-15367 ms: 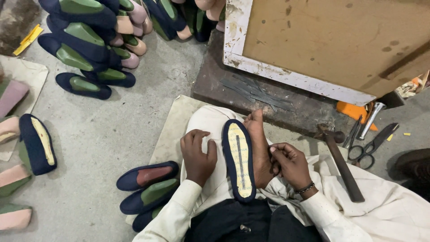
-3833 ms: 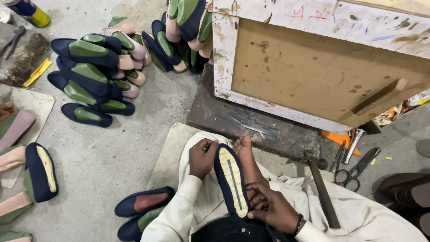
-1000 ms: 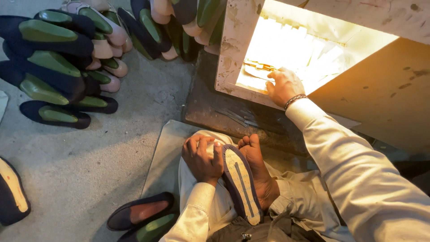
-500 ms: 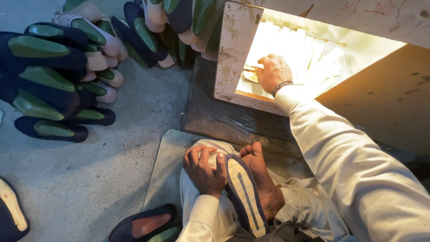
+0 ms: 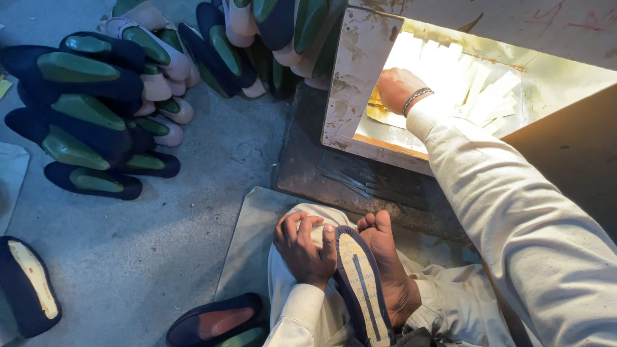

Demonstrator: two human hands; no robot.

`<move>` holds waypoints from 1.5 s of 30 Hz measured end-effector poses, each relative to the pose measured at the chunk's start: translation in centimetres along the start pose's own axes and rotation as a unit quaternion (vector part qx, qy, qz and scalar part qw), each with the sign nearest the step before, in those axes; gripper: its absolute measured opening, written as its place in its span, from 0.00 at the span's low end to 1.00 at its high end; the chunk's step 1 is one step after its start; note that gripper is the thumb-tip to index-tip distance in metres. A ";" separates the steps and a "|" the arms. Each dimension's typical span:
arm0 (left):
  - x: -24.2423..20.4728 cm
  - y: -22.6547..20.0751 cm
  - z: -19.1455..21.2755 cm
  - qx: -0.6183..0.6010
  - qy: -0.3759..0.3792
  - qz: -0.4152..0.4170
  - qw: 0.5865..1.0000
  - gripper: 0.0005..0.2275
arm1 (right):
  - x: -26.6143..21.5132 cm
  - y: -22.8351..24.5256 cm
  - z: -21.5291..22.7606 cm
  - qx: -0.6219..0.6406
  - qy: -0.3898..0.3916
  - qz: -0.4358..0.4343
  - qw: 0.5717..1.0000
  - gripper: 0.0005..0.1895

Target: The person inserts insoles into slipper uppers, presses them into place, and uses a hammer to tap the edges. They handle multiple slippers one at a time, retrieving insoles from a nearby box and placing finished units aside.

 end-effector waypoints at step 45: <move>1.5 -2.2 2.4 -0.005 0.022 0.025 0.999 0.28 | 2.9 -0.2 -0.3 0.067 0.077 -0.009 0.995 0.16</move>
Point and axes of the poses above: each hand's wrist, its own x-axis towards the middle knuckle, its own z-axis out of the back of the hand, y = z × x, the point moved 6 cm from there along x, towards the middle knuckle, and after that the axes turned 14 degrees about x, right-handed, at the moved point
